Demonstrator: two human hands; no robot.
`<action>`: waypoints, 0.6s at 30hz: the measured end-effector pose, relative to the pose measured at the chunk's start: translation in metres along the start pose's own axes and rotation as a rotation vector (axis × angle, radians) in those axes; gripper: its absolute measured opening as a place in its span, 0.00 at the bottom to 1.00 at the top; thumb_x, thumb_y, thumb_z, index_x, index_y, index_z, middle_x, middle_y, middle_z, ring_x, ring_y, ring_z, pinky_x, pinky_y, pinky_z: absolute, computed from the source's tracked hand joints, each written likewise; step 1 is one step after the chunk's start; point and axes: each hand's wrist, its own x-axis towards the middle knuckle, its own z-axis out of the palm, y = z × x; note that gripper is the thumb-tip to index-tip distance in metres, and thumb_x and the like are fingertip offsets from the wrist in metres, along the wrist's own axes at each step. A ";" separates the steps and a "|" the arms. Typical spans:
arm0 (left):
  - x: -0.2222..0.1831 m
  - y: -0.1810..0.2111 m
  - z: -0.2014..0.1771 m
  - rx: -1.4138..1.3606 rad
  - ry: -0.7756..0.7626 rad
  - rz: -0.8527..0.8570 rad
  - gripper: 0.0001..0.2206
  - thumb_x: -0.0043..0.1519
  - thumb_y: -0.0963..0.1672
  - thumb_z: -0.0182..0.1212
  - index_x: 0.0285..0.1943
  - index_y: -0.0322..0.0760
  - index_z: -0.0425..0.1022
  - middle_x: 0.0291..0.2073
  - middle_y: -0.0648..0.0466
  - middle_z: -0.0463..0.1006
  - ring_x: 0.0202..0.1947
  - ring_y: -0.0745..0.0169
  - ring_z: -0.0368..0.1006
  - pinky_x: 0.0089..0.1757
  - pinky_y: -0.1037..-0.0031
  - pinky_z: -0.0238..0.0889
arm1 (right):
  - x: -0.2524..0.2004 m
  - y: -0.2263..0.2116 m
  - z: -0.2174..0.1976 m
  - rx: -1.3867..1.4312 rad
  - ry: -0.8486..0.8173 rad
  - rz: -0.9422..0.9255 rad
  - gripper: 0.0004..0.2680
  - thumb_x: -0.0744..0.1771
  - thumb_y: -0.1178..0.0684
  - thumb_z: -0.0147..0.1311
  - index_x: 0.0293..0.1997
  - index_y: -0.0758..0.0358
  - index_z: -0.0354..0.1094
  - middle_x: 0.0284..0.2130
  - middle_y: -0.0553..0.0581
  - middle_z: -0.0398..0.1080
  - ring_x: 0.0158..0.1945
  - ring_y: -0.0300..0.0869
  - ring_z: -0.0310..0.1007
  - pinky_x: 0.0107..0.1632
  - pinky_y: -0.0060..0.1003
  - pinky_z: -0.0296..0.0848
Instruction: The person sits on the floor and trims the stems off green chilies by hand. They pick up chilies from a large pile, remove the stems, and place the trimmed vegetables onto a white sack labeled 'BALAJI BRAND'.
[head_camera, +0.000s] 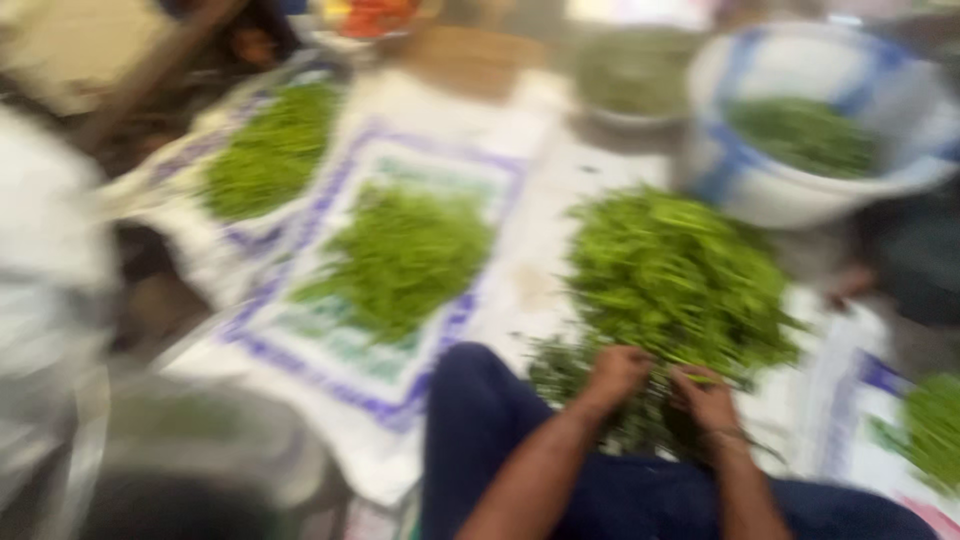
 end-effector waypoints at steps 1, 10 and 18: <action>0.005 -0.004 0.004 0.172 0.034 0.038 0.12 0.63 0.47 0.64 0.46 0.34 0.82 0.39 0.41 0.83 0.39 0.44 0.79 0.43 0.58 0.72 | 0.008 0.005 -0.004 -0.096 -0.064 -0.077 0.09 0.67 0.49 0.62 0.40 0.66 0.75 0.24 0.52 0.68 0.26 0.38 0.63 0.29 0.36 0.63; -0.007 0.008 -0.018 0.156 -0.191 0.183 0.24 0.51 0.55 0.74 0.53 0.45 0.85 0.50 0.48 0.84 0.51 0.48 0.78 0.53 0.61 0.68 | 0.048 0.015 -0.015 -0.399 -0.070 0.015 0.16 0.74 0.44 0.56 0.60 0.68 0.70 0.35 0.72 0.75 0.34 0.53 0.72 0.37 0.52 0.72; -0.003 0.001 -0.022 0.144 -0.168 0.231 0.17 0.52 0.47 0.77 0.51 0.45 0.85 0.51 0.48 0.84 0.50 0.53 0.79 0.53 0.64 0.70 | -0.034 -0.037 -0.004 -0.027 -0.186 -0.042 0.11 0.68 0.53 0.55 0.49 0.72 0.70 0.32 0.59 0.73 0.32 0.42 0.72 0.37 0.36 0.74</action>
